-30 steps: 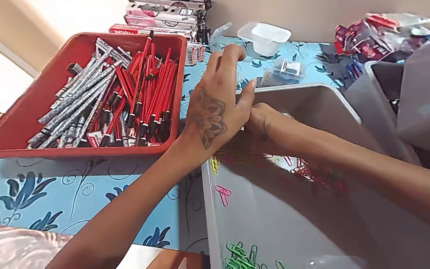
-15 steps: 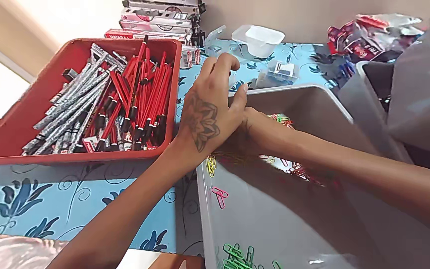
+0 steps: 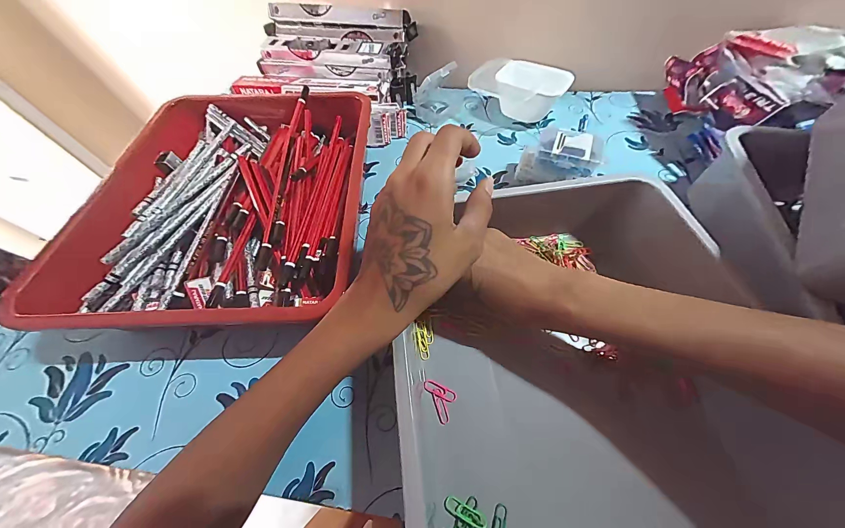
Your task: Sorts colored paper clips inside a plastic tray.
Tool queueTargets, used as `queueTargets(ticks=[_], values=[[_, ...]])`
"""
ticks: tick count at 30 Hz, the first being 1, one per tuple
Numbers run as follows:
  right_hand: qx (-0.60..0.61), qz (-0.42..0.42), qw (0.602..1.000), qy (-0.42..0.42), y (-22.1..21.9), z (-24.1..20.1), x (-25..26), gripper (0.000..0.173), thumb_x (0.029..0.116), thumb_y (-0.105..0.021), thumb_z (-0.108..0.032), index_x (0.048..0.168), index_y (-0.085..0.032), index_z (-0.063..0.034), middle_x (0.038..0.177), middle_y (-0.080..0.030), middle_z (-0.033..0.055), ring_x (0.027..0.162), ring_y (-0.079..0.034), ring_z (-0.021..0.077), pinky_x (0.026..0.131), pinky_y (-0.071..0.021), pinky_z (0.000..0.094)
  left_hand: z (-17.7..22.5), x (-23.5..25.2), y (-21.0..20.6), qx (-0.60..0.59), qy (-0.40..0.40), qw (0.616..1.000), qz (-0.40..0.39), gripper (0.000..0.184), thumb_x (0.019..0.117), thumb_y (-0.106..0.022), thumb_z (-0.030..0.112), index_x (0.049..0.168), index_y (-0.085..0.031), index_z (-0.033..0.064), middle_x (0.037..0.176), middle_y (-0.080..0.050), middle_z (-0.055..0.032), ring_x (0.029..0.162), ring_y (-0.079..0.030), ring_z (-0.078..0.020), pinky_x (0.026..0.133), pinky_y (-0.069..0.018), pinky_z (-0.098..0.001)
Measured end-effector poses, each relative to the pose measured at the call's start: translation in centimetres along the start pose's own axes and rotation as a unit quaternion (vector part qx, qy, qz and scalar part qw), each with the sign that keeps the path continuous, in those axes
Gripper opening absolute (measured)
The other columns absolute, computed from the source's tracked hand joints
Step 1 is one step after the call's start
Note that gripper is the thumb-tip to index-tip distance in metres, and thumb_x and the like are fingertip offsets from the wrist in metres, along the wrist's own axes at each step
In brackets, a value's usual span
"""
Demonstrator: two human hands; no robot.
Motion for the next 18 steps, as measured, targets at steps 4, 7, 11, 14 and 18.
queueTargets(ticks=[4, 7, 11, 14, 18], values=[[0.012, -0.015, 1.000, 0.023, 0.3, 0.3, -0.2, 0.007, 0.0920, -0.064, 0.000, 0.093, -0.070, 0.0028, 0.082, -0.069, 0.0187, 0.076, -0.071, 0.0338, 0.062, -0.0553, 0.0454, 0.0, 0.0, 0.0, 0.009, -0.002, 1.000, -0.004, 0.028, 0.1000, -0.059, 0.020, 0.123, -0.064, 0.0034, 0.116, -0.065, -0.0124, 0.088, -0.064, -0.0116, 0.070, -0.0503, -0.0226], [0.043, -0.057, 0.997, -0.006, 0.5, 0.6, 0.2, 0.008, 0.0933, -0.065, -0.003, 0.096, -0.070, 0.0036, 0.083, -0.068, 0.0186, 0.078, -0.070, 0.0337, 0.066, -0.0544, 0.0467, 0.1, 0.0, 0.0, 0.011, 0.003, 1.000, -0.005, 0.028, 0.1003, -0.059, 0.020, 0.122, -0.065, 0.0035, 0.115, -0.065, -0.0124, 0.089, -0.065, -0.0117, 0.071, -0.0507, -0.0224], [0.099, -0.096, 0.989, -0.045, 1.5, 0.8, 0.4, 0.014, 0.0872, -0.073, -0.005, 0.098, -0.070, 0.0038, 0.088, -0.069, 0.0187, 0.083, -0.069, 0.0341, 0.071, -0.0531, 0.0504, 0.1, 0.0, 0.1, 0.019, 0.001, 1.000, 0.002, 0.027, 0.1007, -0.059, 0.021, 0.121, -0.065, 0.0041, 0.113, -0.066, -0.0116, 0.090, -0.064, -0.0113, 0.072, -0.0501, -0.0224], [0.049, -0.055, 0.996, -0.051, 3.0, 0.4, -0.4, 0.009, 0.0853, -0.074, -0.005, 0.090, -0.069, 0.0005, 0.081, -0.067, 0.0153, 0.076, -0.068, 0.0313, 0.064, -0.0518, 0.0489, 0.0, 0.0, 0.1, 0.011, 0.000, 1.000, 0.011, 0.028, 0.1011, -0.058, 0.022, 0.121, -0.066, 0.0037, 0.114, -0.067, -0.0123, 0.091, -0.066, -0.0124, 0.072, -0.0515, -0.0235], [0.079, -0.121, 0.985, -0.089, 5.1, -2.2, -3.4, 0.004, 0.0913, -0.067, -0.010, 0.090, -0.069, -0.0126, 0.072, -0.061, -0.0024, 0.061, -0.060, 0.0117, 0.052, -0.0482, 0.0319, -0.4, 0.2, 0.0, -0.033, 0.015, 0.999, 0.021, 0.027, 0.1038, -0.055, 0.024, 0.119, -0.065, 0.0029, 0.113, -0.067, -0.0098, 0.098, -0.065, -0.0098, 0.080, -0.0517, -0.0215]])
Point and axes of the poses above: each hand's wrist, its own x-axis towards the middle knuckle, its own y-axis out of the back of the hand, z = x × y, the point moved 3 cm from there along x, towards the middle knuckle
